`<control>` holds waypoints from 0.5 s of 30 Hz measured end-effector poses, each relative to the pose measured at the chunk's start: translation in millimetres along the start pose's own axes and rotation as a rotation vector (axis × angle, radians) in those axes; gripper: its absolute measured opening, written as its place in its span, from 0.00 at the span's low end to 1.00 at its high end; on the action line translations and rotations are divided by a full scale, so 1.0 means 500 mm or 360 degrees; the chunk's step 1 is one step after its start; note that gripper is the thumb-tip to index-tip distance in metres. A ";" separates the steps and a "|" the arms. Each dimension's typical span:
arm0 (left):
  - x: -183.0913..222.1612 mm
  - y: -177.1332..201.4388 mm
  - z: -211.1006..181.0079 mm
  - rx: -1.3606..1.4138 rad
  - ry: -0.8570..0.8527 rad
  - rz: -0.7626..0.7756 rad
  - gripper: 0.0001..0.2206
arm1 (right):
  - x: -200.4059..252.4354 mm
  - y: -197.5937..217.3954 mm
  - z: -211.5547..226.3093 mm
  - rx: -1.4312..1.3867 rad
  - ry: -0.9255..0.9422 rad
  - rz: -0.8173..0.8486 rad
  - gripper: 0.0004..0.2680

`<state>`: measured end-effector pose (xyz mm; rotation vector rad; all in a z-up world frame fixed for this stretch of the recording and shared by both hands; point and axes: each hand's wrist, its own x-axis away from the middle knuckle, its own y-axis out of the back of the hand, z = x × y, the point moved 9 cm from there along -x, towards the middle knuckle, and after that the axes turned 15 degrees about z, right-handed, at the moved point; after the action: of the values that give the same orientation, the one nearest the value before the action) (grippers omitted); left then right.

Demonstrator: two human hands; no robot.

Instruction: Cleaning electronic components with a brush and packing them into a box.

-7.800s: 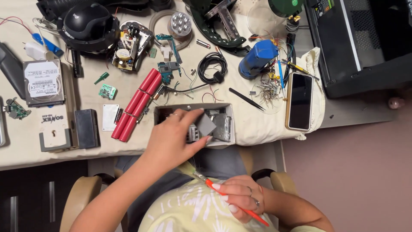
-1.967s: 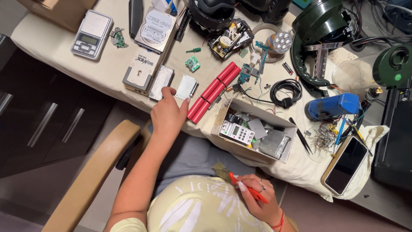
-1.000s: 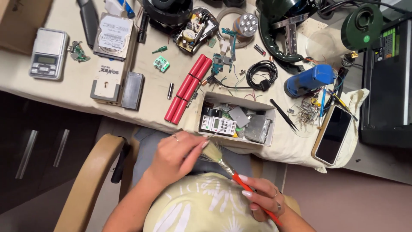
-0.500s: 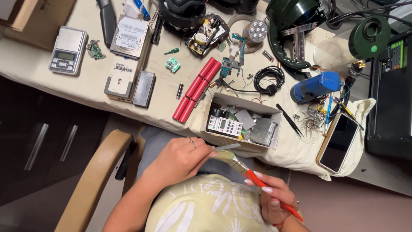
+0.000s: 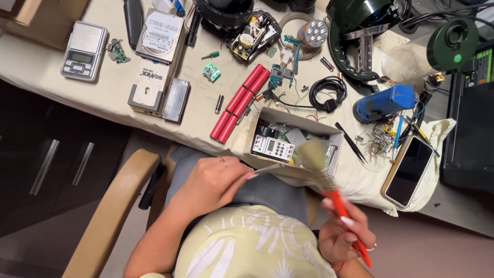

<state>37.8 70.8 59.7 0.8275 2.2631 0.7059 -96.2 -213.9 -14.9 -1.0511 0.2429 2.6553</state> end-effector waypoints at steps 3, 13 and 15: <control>0.004 0.000 0.034 0.0279 0.0136 -0.0079 0.06 | 0.001 0.026 -0.015 -0.0021 -0.0141 -0.0126 0.13; 0.000 -0.131 0.115 0.1828 0.0456 -0.0095 0.07 | 0.022 0.002 -0.112 -0.1441 -0.1278 -0.0152 0.10; 0.000 -0.135 0.114 0.1905 0.0447 -0.0154 0.07 | 0.021 -0.002 -0.102 -0.1364 -0.1234 -0.0101 0.10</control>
<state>52.9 41.2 -22.2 1.1341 2.8837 -0.7516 -70.2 -223.9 -59.2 -0.0806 -1.1205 2.8777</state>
